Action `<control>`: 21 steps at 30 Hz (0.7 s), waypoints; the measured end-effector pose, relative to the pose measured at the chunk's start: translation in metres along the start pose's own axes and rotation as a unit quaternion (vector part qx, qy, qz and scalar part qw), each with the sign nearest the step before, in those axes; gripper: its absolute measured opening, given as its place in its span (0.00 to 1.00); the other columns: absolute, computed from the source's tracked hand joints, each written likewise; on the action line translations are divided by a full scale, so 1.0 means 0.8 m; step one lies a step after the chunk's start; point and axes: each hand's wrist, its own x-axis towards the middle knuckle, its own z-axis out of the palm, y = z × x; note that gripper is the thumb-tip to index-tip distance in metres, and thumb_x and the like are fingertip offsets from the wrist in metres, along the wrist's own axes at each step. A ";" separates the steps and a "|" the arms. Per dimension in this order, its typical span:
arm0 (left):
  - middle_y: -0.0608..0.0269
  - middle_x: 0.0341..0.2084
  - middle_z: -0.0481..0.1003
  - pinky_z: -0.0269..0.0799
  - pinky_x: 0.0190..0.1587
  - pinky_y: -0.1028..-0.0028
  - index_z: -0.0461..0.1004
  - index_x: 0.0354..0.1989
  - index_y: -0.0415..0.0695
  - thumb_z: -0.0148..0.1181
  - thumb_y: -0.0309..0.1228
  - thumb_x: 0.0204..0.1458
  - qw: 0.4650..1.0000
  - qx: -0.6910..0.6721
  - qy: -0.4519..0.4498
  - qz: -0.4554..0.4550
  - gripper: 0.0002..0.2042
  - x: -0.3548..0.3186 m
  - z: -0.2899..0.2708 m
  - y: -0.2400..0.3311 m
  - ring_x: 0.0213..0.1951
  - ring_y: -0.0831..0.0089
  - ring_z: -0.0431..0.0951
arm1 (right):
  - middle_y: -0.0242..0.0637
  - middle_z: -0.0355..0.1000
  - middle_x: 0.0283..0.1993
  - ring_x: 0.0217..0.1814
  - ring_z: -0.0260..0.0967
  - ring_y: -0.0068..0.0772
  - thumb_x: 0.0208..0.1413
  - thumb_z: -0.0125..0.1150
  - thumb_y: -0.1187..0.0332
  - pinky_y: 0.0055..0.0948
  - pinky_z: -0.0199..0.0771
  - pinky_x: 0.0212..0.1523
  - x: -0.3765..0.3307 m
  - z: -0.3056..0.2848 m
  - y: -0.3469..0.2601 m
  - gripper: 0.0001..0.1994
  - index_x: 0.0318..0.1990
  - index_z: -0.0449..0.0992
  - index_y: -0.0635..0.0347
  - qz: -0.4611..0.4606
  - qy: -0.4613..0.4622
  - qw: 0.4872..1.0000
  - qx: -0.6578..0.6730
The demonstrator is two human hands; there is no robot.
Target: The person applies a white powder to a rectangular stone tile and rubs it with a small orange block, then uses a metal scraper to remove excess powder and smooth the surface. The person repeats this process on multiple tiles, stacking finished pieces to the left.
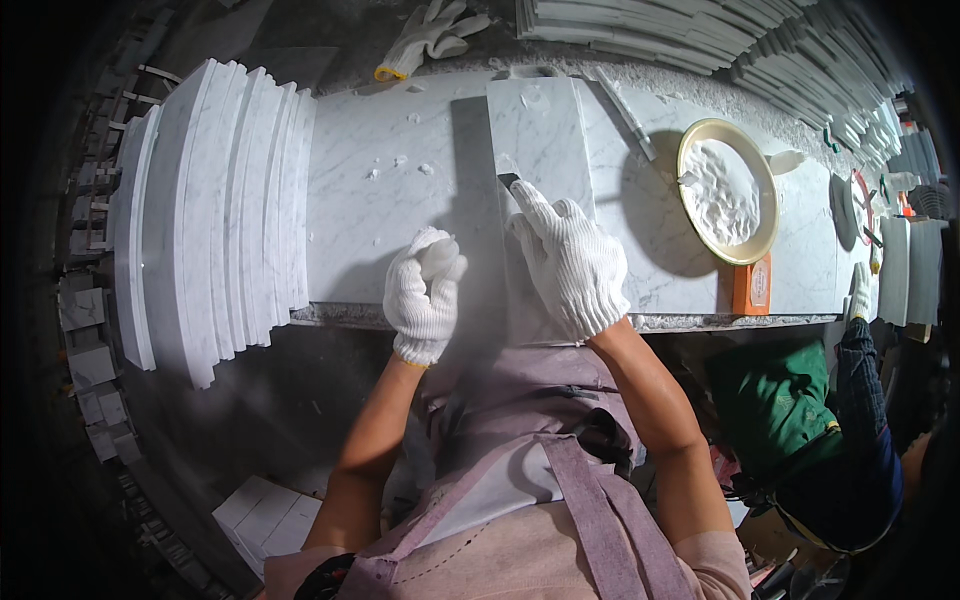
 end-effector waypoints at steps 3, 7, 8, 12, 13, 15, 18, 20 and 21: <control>0.53 0.49 0.82 0.75 0.60 0.64 0.75 0.53 0.37 0.74 0.27 0.55 0.998 0.045 0.009 0.035 0.20 0.002 -0.001 0.001 0.52 0.65 0.81 | 0.46 0.78 0.38 0.33 0.80 0.52 0.67 0.55 0.58 0.50 0.77 0.28 0.000 0.003 -0.004 0.18 0.62 0.72 0.43 0.005 -0.038 0.998 -0.044; 0.55 0.49 0.81 0.75 0.59 0.66 0.73 0.57 0.36 0.73 0.29 0.57 0.999 0.022 -0.003 0.026 0.21 0.005 0.000 0.004 0.51 0.67 0.80 | 0.46 0.78 0.39 0.34 0.80 0.51 0.66 0.56 0.59 0.49 0.77 0.29 -0.015 0.002 -0.005 0.18 0.62 0.72 0.43 -0.002 -0.060 0.995 -0.075; 0.56 0.49 0.81 0.75 0.59 0.66 0.73 0.57 0.36 0.73 0.29 0.58 1.000 0.013 -0.005 0.002 0.22 0.006 0.000 0.007 0.50 0.67 0.80 | 0.46 0.78 0.39 0.34 0.80 0.51 0.66 0.56 0.60 0.49 0.77 0.29 -0.019 0.001 -0.004 0.18 0.62 0.72 0.44 -0.010 -0.052 0.996 -0.069; 0.53 0.43 0.84 0.79 0.53 0.63 0.78 0.51 0.37 0.75 0.27 0.54 0.989 -0.082 0.021 -0.125 0.18 0.016 -0.005 0.022 0.46 0.58 0.84 | 0.44 0.77 0.37 0.32 0.78 0.49 0.66 0.58 0.61 0.48 0.76 0.29 -0.035 -0.003 0.003 0.21 0.65 0.73 0.42 -0.025 -0.012 0.999 0.023; 0.55 0.42 0.84 0.78 0.55 0.62 0.77 0.53 0.38 0.75 0.27 0.53 0.992 -0.049 0.005 -0.113 0.20 0.023 -0.011 0.024 0.46 0.57 0.84 | 0.42 0.76 0.34 0.29 0.76 0.47 0.65 0.61 0.61 0.45 0.75 0.27 -0.044 -0.005 0.005 0.22 0.66 0.74 0.41 -0.045 0.019 0.998 0.049; 0.56 0.43 0.83 0.77 0.55 0.61 0.78 0.55 0.40 0.75 0.28 0.52 0.998 0.057 -0.020 -0.033 0.21 0.038 -0.022 0.028 0.48 0.56 0.82 | 0.38 0.73 0.31 0.25 0.72 0.44 0.62 0.66 0.65 0.42 0.72 0.27 -0.061 -0.007 0.007 0.26 0.69 0.74 0.40 -0.054 0.040 0.994 0.089; 0.57 0.49 0.81 0.72 0.59 0.58 0.77 0.59 0.46 0.74 0.30 0.52 0.975 0.213 -0.070 0.009 0.24 0.059 -0.038 0.030 0.54 0.54 0.78 | 0.37 0.72 0.29 0.25 0.72 0.42 0.61 0.67 0.66 0.41 0.72 0.26 -0.092 -0.011 0.010 0.27 0.68 0.75 0.40 -0.055 0.006 0.993 0.102; 0.53 0.55 0.79 0.69 0.64 0.57 0.76 0.61 0.48 0.70 0.32 0.56 0.950 0.291 -0.115 0.013 0.23 0.070 -0.043 0.030 0.58 0.52 0.76 | 0.35 0.75 0.31 0.25 0.76 0.44 0.60 0.63 0.59 0.46 0.74 0.24 -0.098 -0.005 0.014 0.29 0.70 0.68 0.33 -0.067 0.021 0.992 0.108; 0.53 0.53 0.79 0.69 0.62 0.54 0.77 0.61 0.51 0.70 0.33 0.54 0.947 0.294 -0.117 0.045 0.24 0.076 -0.042 0.029 0.58 0.50 0.75 | 0.34 0.75 0.31 0.25 0.76 0.43 0.60 0.63 0.60 0.45 0.74 0.24 -0.101 -0.001 0.016 0.29 0.70 0.69 0.34 -0.076 0.034 0.990 0.110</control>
